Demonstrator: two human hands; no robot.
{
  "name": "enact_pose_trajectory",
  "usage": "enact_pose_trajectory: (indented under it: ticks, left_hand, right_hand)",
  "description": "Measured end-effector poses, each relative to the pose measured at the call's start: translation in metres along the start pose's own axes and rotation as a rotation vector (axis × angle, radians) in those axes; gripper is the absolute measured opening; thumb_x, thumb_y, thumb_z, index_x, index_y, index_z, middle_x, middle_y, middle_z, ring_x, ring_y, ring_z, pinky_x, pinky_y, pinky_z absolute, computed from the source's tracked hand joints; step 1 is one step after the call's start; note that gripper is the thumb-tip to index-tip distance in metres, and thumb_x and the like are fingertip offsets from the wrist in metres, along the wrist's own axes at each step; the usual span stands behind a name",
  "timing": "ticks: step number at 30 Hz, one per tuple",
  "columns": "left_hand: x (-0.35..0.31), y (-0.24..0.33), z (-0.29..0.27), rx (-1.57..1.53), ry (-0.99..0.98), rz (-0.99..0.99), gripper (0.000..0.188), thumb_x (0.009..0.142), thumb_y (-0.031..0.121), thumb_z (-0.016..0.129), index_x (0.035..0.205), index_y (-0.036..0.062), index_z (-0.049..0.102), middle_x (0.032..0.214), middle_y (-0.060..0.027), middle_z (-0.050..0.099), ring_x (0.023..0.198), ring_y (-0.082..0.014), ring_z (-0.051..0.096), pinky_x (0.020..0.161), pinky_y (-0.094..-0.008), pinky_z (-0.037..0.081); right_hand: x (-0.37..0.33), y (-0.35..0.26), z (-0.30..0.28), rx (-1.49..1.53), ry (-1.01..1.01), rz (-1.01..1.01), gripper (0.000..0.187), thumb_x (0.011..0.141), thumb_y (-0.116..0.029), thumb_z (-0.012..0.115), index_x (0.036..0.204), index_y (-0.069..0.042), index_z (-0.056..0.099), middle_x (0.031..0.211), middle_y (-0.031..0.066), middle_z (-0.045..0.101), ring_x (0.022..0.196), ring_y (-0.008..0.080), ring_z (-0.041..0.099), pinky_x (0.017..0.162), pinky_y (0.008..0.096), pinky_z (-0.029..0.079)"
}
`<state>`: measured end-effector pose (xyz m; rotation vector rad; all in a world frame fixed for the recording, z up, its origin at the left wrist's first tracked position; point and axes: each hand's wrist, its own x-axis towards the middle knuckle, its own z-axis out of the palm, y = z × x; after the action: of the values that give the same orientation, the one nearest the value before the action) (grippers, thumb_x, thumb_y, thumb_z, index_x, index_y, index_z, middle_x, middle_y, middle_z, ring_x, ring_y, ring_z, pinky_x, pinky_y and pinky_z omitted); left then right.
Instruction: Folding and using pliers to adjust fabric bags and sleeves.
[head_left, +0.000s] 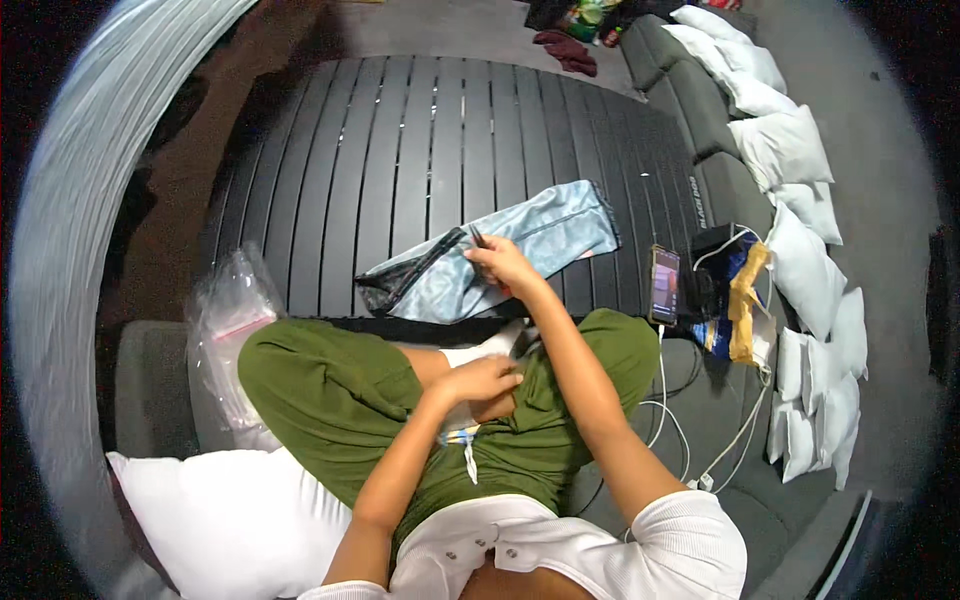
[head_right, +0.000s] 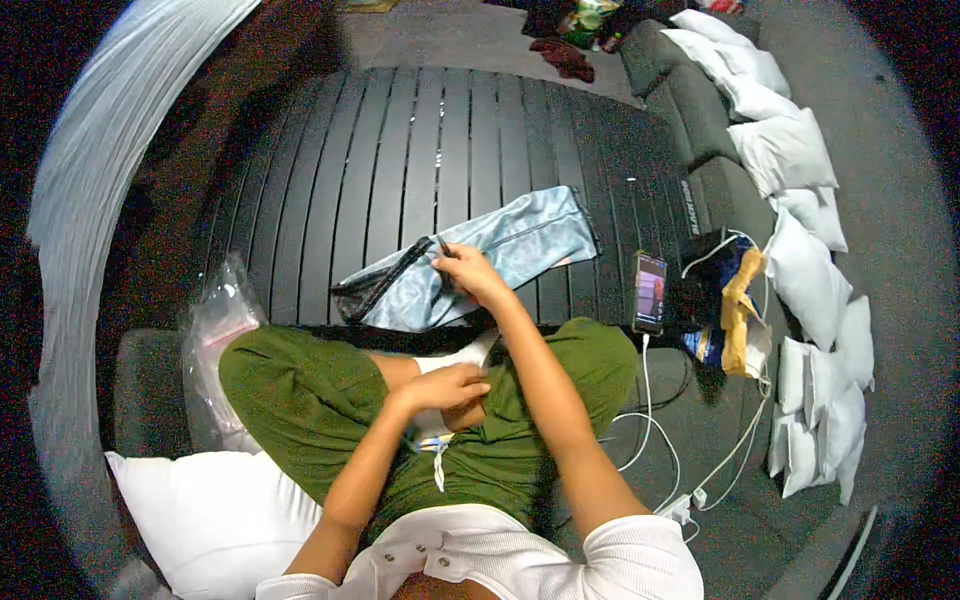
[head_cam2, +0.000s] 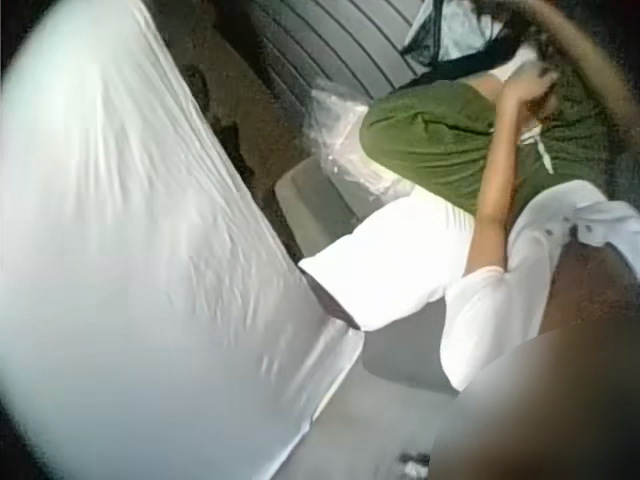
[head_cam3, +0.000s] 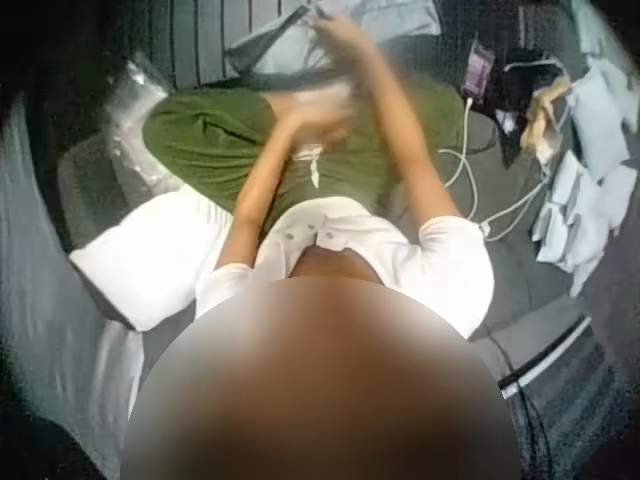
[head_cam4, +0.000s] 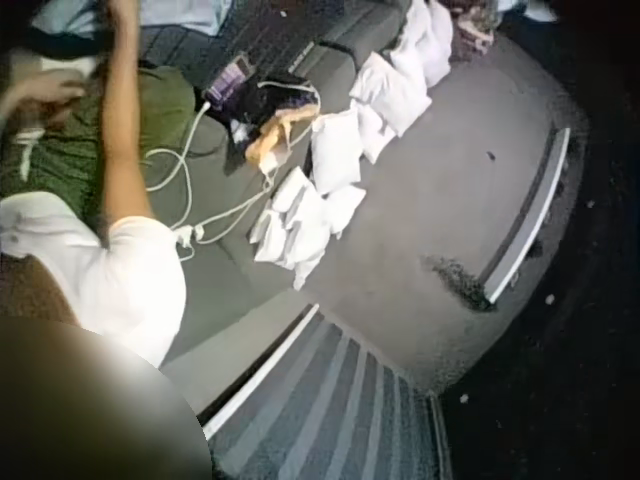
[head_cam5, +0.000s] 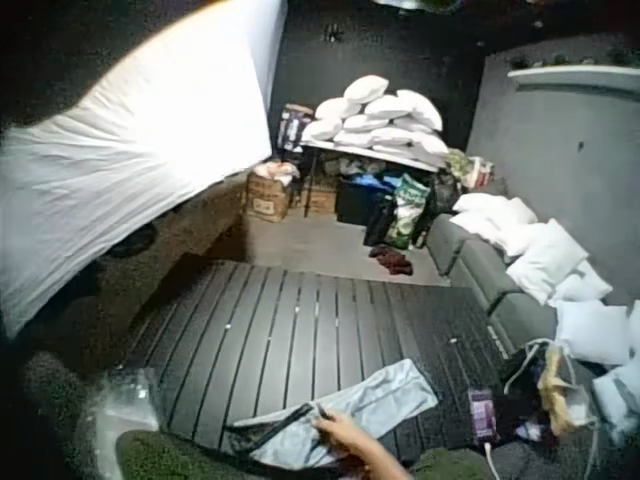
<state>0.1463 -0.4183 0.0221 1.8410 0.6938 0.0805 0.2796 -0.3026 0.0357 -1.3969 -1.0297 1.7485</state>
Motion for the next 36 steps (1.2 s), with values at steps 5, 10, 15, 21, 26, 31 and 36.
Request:
enact_pose_trajectory:
  ticks: [5, 10, 15, 21, 26, 31, 36]
  left_hand:
    - [-0.065, 0.044, -0.095, -0.513, 0.434, -0.085, 0.027, 0.085, 0.018, 0.049, 0.103, -0.0009, 0.054, 0.098, -0.0139, 0.057, 0.095, -0.0218, 0.055, 0.083, -0.0287, 0.041]
    - [-0.045, 0.010, -0.127, -0.145, 0.952, -0.042, 0.029, 0.079, 0.021, 0.059, 0.096, -0.0026, 0.056, 0.089, -0.0128, 0.059, 0.079, -0.0180, 0.058, 0.071, -0.0286, 0.045]
    - [-0.031, -0.015, -0.117, -0.371, 0.847, -0.136, 0.023, 0.078, 0.019, 0.061, 0.090, 0.0002, 0.058, 0.072, -0.0027, 0.058, 0.069, -0.0084, 0.054, 0.062, -0.0213, 0.043]
    - [-0.028, -0.013, -0.115, -1.253, 0.675, -0.089, 0.010, 0.082, 0.016, 0.056, 0.083, 0.0060, 0.052, 0.067, 0.0035, 0.049, 0.054, -0.0045, 0.043, 0.051, -0.0163, 0.036]
    - [-0.041, 0.000, -0.109, -1.323, 0.742, -0.027, 0.030, 0.079, 0.004, 0.057, 0.107, 0.0068, 0.044, 0.074, 0.0014, 0.052, 0.057, -0.0027, 0.045, 0.049, -0.0151, 0.035]
    - [-0.053, 0.017, -0.107, -1.237, 0.723, 0.029, 0.045, 0.080, 0.000, 0.054, 0.122, 0.0090, 0.041, 0.072, 0.0031, 0.050, 0.055, -0.0014, 0.041, 0.048, -0.0135, 0.032]
    - [-0.053, 0.003, -0.103, -1.118, 0.613, 0.045, 0.034, 0.080, 0.003, 0.055, 0.113, 0.0036, 0.052, 0.073, 0.0048, 0.051, 0.055, -0.0001, 0.040, 0.048, -0.0134, 0.033]
  right_hand:
    - [-0.004, -0.010, 0.006, 0.104, -0.101, -0.036, 0.011, 0.078, -0.015, 0.056, 0.074, -0.011, 0.047, 0.052, -0.0065, 0.039, 0.039, 0.0037, 0.033, 0.035, 0.0195, 0.024]
    - [-0.017, -0.023, 0.025, 0.078, -0.157, -0.013, 0.012, 0.078, -0.017, 0.058, 0.075, -0.010, 0.048, 0.053, -0.0067, 0.038, 0.041, 0.0030, 0.035, 0.037, 0.0185, 0.026]
    - [-0.026, -0.029, 0.038, 0.021, -0.158, 0.038, 0.013, 0.078, -0.018, 0.058, 0.083, -0.011, 0.049, 0.053, -0.0080, 0.037, 0.040, 0.0019, 0.033, 0.035, 0.0173, 0.023]
    - [-0.017, -0.019, 0.026, -0.174, 0.105, -0.191, 0.033, 0.080, -0.022, 0.058, 0.108, -0.006, 0.050, 0.065, -0.0047, 0.043, 0.049, 0.0031, 0.038, 0.042, 0.0178, 0.031]
    - [-0.042, -0.018, 0.013, -0.336, 0.235, -0.372, 0.036, 0.084, -0.018, 0.052, 0.116, -0.002, 0.043, 0.074, 0.0001, 0.049, 0.056, 0.0067, 0.046, 0.047, 0.0183, 0.037]
    - [-0.106, -0.023, 0.055, -0.148, 0.304, -0.307, 0.041, 0.086, -0.015, 0.050, 0.123, -0.006, 0.037, 0.065, -0.0001, 0.047, 0.053, 0.0065, 0.045, 0.048, 0.0200, 0.039]
    - [-0.122, -0.006, 0.095, -0.463, 0.526, -0.494, 0.029, 0.081, -0.016, 0.057, 0.104, -0.001, 0.047, 0.060, -0.0004, 0.044, 0.052, 0.0053, 0.037, 0.047, 0.0209, 0.034]
